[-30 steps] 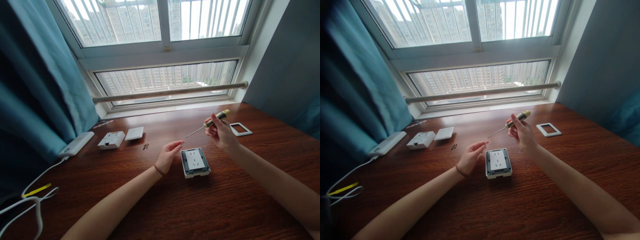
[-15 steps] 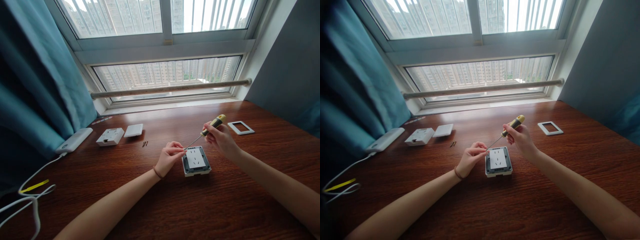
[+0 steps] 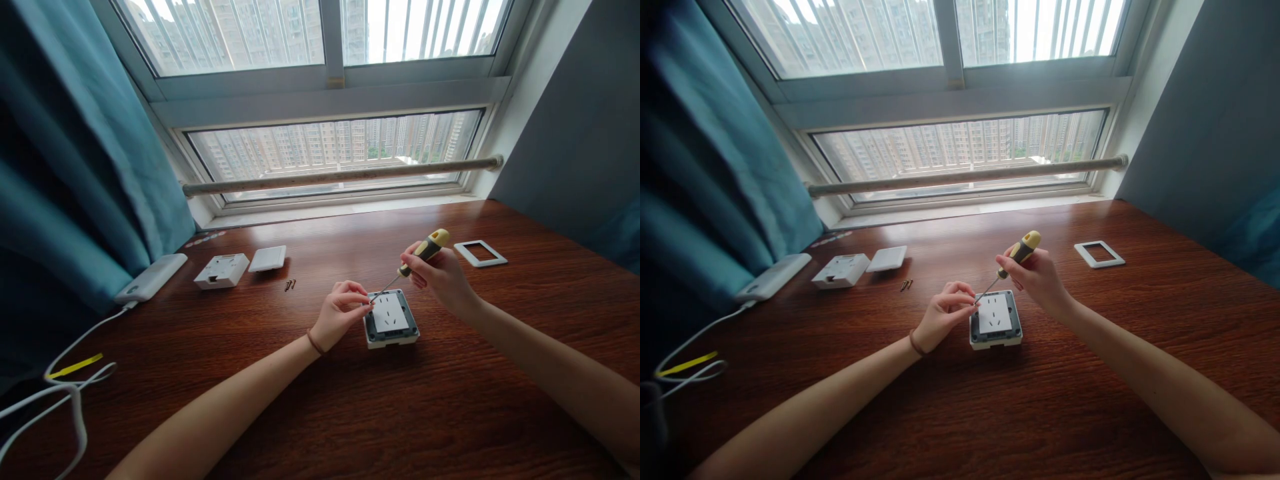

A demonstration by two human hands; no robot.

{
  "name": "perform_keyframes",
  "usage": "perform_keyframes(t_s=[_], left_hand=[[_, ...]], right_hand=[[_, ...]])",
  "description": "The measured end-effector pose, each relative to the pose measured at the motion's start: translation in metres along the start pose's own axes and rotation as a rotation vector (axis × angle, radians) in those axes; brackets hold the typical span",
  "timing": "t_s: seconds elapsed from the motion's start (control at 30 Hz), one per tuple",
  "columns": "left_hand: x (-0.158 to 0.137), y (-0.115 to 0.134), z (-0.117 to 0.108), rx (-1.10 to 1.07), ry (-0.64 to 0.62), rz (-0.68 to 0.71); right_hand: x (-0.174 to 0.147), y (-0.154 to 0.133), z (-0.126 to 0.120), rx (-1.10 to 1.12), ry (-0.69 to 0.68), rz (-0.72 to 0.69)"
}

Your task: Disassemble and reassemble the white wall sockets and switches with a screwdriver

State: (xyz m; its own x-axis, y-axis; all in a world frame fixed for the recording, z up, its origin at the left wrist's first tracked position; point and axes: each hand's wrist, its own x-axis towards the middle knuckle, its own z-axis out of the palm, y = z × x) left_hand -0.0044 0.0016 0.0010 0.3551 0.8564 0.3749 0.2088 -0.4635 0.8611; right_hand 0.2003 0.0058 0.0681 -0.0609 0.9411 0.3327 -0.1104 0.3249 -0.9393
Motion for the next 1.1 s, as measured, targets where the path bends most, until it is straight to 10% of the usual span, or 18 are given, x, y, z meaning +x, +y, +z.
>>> perform_keyframes(t_s=[1.1], left_hand=[[0.0004,0.001,-0.0027,0.069,-0.089,-0.029]], right_hand=[[-0.0045,-0.0036,0.0015,-0.224,-0.11,-0.042]])
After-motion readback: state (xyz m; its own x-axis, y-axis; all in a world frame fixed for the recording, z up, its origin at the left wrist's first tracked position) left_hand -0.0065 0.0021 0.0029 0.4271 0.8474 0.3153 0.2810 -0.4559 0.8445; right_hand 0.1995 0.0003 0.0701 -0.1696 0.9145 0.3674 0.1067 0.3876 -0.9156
